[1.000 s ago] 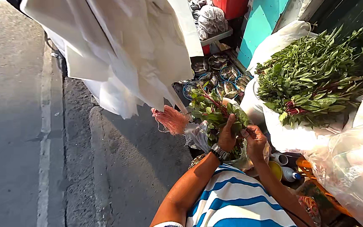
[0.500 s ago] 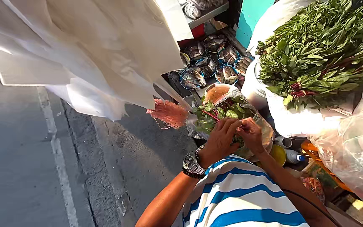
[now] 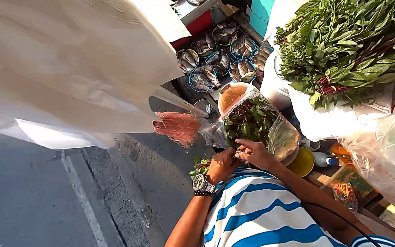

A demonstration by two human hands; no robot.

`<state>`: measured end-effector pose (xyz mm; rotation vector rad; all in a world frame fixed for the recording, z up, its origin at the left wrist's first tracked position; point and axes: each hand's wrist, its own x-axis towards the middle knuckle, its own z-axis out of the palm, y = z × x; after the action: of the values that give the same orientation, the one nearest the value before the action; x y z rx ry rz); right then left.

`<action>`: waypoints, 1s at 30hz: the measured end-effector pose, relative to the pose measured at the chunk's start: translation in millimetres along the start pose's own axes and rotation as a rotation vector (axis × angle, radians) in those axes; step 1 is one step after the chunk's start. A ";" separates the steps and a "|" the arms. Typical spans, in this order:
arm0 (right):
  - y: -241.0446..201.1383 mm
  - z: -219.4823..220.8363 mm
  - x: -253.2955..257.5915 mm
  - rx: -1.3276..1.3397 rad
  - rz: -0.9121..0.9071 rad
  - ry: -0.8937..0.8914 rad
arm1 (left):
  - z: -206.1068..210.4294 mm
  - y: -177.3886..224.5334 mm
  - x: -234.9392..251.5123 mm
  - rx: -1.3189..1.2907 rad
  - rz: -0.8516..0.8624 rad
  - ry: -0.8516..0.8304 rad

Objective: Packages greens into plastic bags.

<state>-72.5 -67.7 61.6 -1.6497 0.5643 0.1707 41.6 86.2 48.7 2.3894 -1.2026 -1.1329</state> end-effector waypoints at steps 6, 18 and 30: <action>25.3 -44.5 37.8 0.124 0.212 0.227 | -13.4 -42.3 -23.6 -0.142 -0.106 0.174; 102.9 -29.7 157.9 -0.523 0.355 0.333 | -61.0 -54.4 -52.1 -0.665 0.238 0.813; 46.3 -84.9 89.9 0.332 -0.012 0.381 | -82.4 -40.6 -26.0 -1.022 0.352 0.716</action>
<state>-33.3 -175.7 -3.5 -1.3640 0.8231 -0.2423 115.9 121.4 97.3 1.4725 -0.5336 -0.4762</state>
